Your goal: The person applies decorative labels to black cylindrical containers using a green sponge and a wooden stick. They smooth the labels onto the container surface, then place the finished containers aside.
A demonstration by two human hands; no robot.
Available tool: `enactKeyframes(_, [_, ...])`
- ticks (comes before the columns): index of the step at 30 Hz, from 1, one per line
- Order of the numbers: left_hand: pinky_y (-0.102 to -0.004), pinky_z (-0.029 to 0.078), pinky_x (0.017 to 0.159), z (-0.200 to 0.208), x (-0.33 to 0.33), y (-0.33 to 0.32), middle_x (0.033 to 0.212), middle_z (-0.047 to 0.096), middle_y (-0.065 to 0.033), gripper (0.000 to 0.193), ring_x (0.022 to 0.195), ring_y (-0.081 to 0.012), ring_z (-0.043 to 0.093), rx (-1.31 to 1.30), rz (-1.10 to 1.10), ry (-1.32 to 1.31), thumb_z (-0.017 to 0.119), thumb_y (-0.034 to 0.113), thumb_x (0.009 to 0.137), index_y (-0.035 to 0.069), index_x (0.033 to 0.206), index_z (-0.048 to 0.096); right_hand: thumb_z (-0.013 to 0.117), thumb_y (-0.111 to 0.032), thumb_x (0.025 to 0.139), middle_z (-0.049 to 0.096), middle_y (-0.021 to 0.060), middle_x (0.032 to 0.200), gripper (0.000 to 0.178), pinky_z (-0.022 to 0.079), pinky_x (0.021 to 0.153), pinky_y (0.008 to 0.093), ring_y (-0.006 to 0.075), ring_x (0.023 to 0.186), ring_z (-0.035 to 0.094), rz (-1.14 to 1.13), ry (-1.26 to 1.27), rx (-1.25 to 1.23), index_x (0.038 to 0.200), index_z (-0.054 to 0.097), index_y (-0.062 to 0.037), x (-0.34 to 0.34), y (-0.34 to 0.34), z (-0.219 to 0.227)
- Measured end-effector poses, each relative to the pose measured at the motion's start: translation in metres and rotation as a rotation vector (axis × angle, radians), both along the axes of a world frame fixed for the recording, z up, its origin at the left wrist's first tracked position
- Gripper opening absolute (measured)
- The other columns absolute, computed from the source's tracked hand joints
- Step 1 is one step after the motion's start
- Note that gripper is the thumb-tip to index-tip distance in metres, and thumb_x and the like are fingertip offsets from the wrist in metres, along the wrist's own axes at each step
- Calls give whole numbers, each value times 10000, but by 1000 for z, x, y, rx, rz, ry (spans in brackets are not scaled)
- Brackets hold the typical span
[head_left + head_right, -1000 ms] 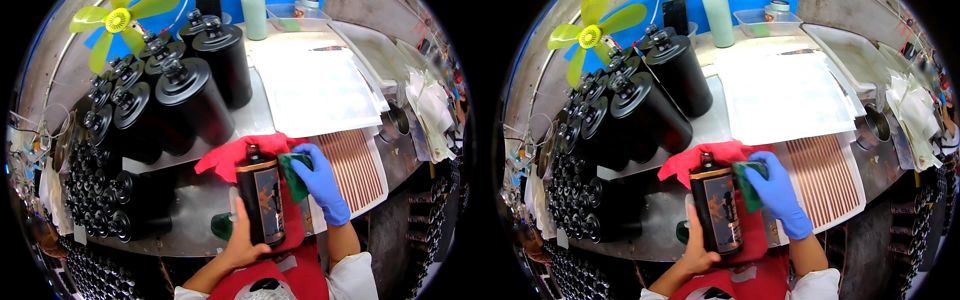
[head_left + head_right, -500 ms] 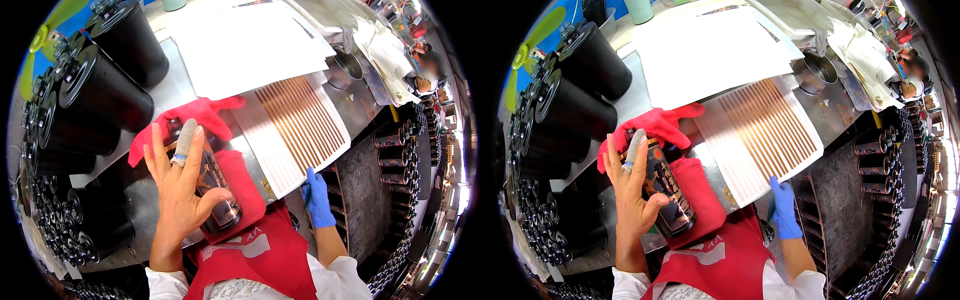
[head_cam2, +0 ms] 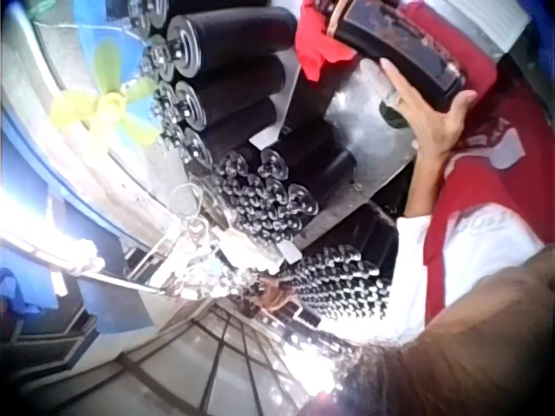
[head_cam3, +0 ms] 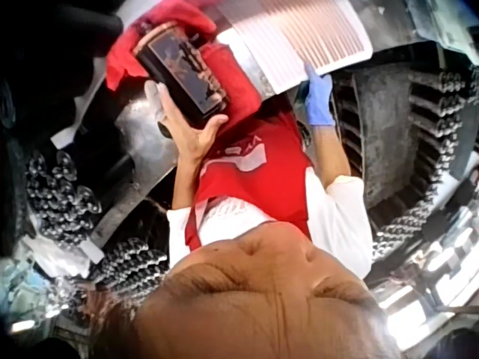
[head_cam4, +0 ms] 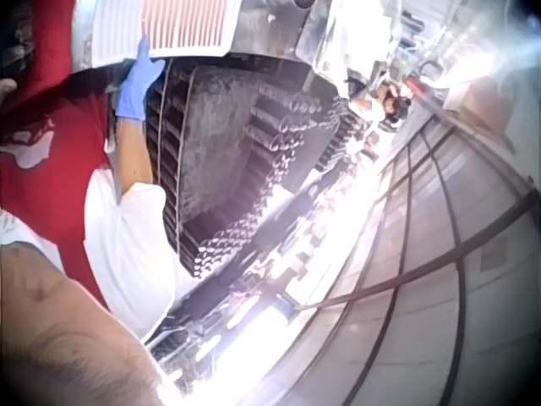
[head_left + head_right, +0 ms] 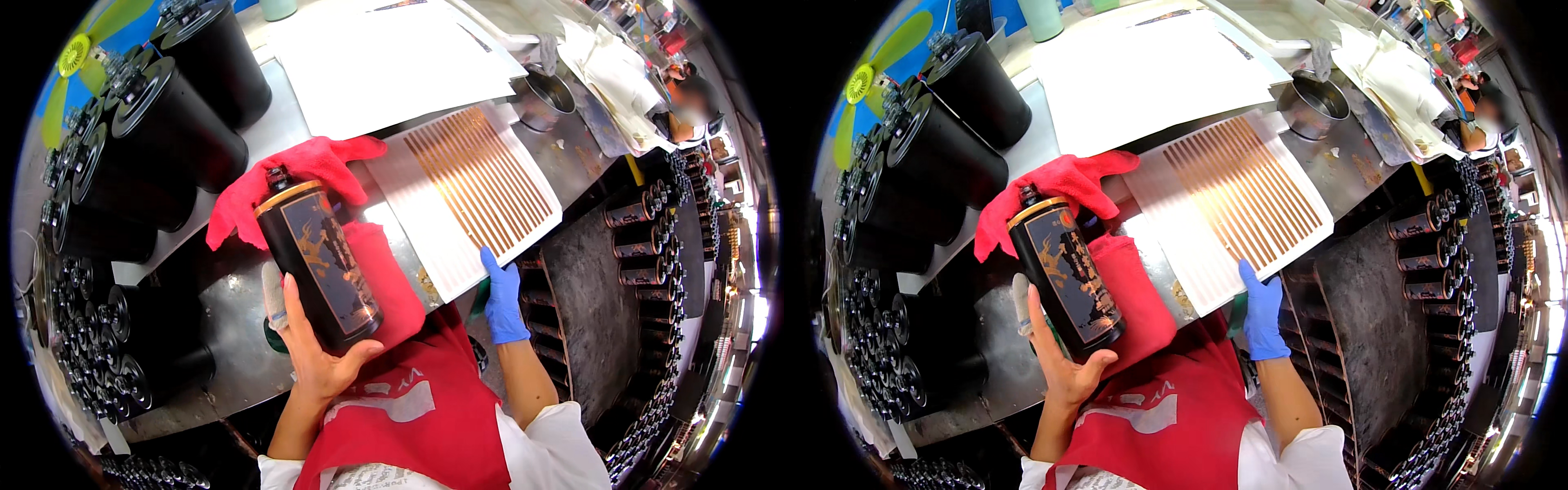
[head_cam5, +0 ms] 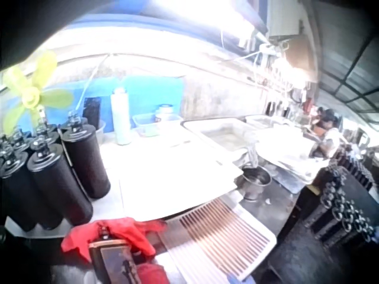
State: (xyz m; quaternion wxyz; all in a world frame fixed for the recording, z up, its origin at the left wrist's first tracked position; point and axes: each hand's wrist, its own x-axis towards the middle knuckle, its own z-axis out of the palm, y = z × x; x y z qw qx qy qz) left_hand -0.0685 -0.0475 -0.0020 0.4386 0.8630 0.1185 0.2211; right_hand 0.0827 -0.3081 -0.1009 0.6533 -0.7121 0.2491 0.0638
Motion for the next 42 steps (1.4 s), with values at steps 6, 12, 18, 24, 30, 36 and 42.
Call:
enactKeyframes(6, [-362,319,983,7,-1,-7,1273,392,-190,1165,1127,-275,447,113,38,10,810,445,621,-54,1415,119,649,-119,793,524,2,690,348,339,377,186,60,466,450,256,52,179,1078,504,19,-20,-29,23])
enactKeyframes(12, [-403,309,968,3,0,-10,1280,423,-214,1158,1075,-349,456,206,75,31,867,222,548,-61,1407,144,590,-78,830,534,-17,721,307,333,437,169,44,553,462,320,246,294,1128,589,-3,-33,-43,72])
enactKeyframes(18, [-453,232,1039,18,-7,-9,1342,379,-240,1161,1210,-395,382,270,106,142,860,300,552,-65,1402,158,433,-185,875,431,-38,646,294,264,471,172,32,471,328,652,-13,-5,982,638,-4,-22,-9,159])
enactKeyframes(24, [-472,292,1010,49,3,-30,1293,420,-294,727,1215,-405,395,120,-98,-275,774,359,681,-49,1219,506,290,-532,937,473,81,643,667,284,373,199,111,453,388,715,-39,467,754,555,52,3,14,179])
enactKeyframes(30, [-370,347,943,69,47,-48,1188,508,-193,404,1081,-290,480,-544,-441,-71,507,274,913,6,1216,502,723,-17,637,563,66,715,91,372,575,238,121,641,511,1187,-107,351,686,657,23,4,44,228])
enactKeyframes(36, [-244,431,658,59,34,-40,791,570,-15,215,746,-67,524,-963,-797,145,554,209,901,12,818,581,723,-8,487,566,82,661,163,380,525,245,141,572,529,1279,-242,217,640,675,16,11,33,236])
enactKeyframes(42, [-244,440,677,56,-41,-4,798,586,-31,69,729,-103,543,-687,-295,157,607,76,843,13,815,599,654,-18,615,524,36,679,97,363,573,230,97,631,480,1101,-126,-2,652,568,7,22,17,190])
